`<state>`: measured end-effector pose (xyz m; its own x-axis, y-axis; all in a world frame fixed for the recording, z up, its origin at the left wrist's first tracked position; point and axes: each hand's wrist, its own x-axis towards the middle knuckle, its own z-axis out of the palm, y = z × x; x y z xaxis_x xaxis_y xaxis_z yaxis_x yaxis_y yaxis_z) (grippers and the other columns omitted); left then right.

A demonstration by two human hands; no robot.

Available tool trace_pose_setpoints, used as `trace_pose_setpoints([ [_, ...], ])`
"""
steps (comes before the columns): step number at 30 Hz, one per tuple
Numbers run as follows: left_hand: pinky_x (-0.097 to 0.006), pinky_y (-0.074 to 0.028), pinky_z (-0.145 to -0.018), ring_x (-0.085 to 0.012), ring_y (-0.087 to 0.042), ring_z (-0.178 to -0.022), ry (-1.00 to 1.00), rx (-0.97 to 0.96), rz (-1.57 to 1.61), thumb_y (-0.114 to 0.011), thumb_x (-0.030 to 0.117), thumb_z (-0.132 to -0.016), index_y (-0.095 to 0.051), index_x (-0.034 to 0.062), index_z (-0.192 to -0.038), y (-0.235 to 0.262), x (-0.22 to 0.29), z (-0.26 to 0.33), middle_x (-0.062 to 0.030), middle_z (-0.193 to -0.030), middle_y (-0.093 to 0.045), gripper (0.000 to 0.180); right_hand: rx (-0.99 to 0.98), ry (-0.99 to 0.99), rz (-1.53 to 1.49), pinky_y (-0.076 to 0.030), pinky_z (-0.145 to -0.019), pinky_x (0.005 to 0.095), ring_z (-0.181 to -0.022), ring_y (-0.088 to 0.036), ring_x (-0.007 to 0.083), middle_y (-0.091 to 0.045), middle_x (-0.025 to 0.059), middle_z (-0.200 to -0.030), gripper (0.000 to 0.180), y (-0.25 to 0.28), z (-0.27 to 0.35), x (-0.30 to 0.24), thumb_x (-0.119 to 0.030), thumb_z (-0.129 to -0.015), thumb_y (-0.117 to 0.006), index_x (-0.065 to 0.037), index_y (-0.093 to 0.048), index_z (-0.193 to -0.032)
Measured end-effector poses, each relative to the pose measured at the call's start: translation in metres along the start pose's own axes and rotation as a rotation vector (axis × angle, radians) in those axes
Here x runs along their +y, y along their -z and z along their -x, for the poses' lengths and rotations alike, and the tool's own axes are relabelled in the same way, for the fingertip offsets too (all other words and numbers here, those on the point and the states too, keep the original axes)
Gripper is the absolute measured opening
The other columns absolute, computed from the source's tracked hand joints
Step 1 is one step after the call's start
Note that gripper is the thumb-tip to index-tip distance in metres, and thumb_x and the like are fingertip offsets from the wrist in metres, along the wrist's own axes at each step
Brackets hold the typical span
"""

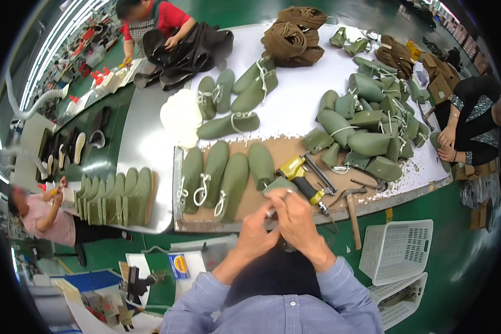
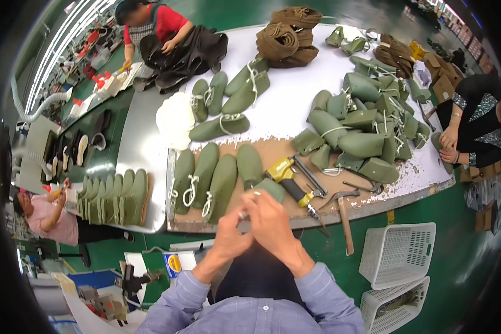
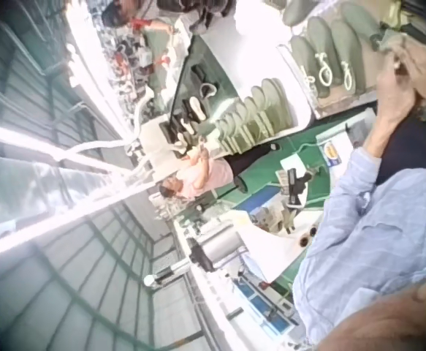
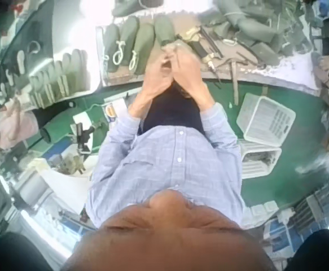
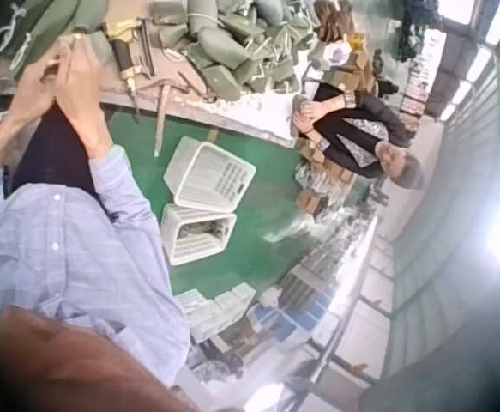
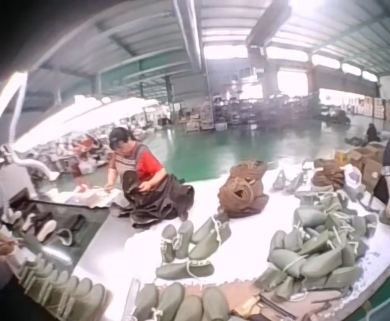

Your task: The person assembles green slip-on shoes by inserting white elastic laces through eyelets and securing them with a hammer and nail gun. They repeatedly pick up shoe uppers, thread the laces, and fasten them, then place the finished units on the table.

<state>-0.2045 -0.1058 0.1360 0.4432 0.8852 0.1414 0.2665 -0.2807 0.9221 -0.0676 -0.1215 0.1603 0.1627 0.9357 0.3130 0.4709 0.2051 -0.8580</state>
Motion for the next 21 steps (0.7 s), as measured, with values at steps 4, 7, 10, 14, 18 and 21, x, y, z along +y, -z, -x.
trace_pose_setpoints([
  [4, -0.037, -0.055, -0.093, -0.0275, -0.070, -0.112, -0.188, 0.155, 0.082, -0.077, 0.004, -0.084, -0.042, -0.0027, -0.147, 0.028, -0.002, -0.072, -0.0223, -0.124, -0.069, 0.072, 0.062, 0.174, 0.139, -0.053, -0.061, 0.0363, -0.069, -0.069, 0.0263, -0.072, 0.0153, -0.093, 0.024, 0.006, -0.095, -0.034, -0.017, -0.105, -0.055, 0.003, -0.068, -0.107],
  [7, -0.039, -0.053, -0.098, -0.0276, -0.064, -0.121, -0.267, 0.266, 0.145, -0.080, 0.009, -0.085, -0.043, -0.0005, -0.148, 0.048, -0.008, -0.108, -0.0214, -0.135, -0.060, 0.074, 0.186, 0.016, -0.115, -0.054, -0.060, 0.0333, -0.071, -0.071, 0.0225, -0.074, 0.0137, -0.089, 0.027, 0.016, -0.143, -0.048, -0.020, -0.107, -0.054, 0.002, -0.069, -0.108],
  [10, -0.041, -0.050, -0.100, -0.0320, -0.062, -0.117, -0.395, 0.075, -0.216, -0.085, 0.014, -0.081, -0.043, 0.0039, -0.149, 0.074, -0.013, -0.155, -0.0188, -0.131, -0.059, 0.080, 0.258, -0.128, -0.298, -0.052, -0.060, 0.0276, -0.067, -0.065, 0.0126, -0.072, 0.0082, -0.083, 0.036, 0.029, -0.167, -0.047, -0.028, -0.110, -0.050, 0.002, -0.069, -0.114],
  [14, -0.039, -0.050, -0.098, -0.0336, -0.064, -0.113, -0.179, -0.338, -0.095, -0.077, 0.012, -0.086, -0.043, 0.0098, -0.149, 0.048, -0.048, -0.206, -0.0158, -0.126, -0.063, 0.072, 0.205, -0.212, -0.371, -0.046, -0.061, 0.0216, -0.066, -0.058, 0.0082, -0.068, 0.0058, -0.082, 0.043, 0.014, -0.193, -0.054, -0.035, -0.111, -0.048, 0.004, -0.063, -0.125],
  [18, -0.042, -0.048, -0.100, -0.0332, -0.061, -0.117, -0.024, -0.261, 0.188, -0.065, 0.012, -0.091, -0.047, 0.0103, -0.147, -0.006, -0.094, -0.210, -0.0129, -0.120, -0.064, 0.060, 0.232, -0.351, -0.412, -0.047, -0.059, 0.0257, -0.063, -0.059, 0.0084, -0.064, 0.0022, -0.070, 0.036, -0.006, -0.213, -0.037, -0.032, -0.110, -0.049, 0.000, -0.054, -0.126],
  [21, -0.045, -0.046, -0.101, -0.0327, -0.060, -0.116, -0.216, -0.258, 0.097, -0.066, 0.013, -0.090, -0.049, 0.0104, -0.145, -0.029, -0.139, -0.216, -0.0117, -0.117, -0.063, 0.058, 0.047, -0.371, -0.462, -0.050, -0.066, 0.0309, -0.070, -0.062, 0.0089, -0.066, 0.0045, -0.076, 0.030, -0.023, -0.197, -0.006, -0.027, -0.108, -0.053, 0.000, -0.057, -0.120],
])
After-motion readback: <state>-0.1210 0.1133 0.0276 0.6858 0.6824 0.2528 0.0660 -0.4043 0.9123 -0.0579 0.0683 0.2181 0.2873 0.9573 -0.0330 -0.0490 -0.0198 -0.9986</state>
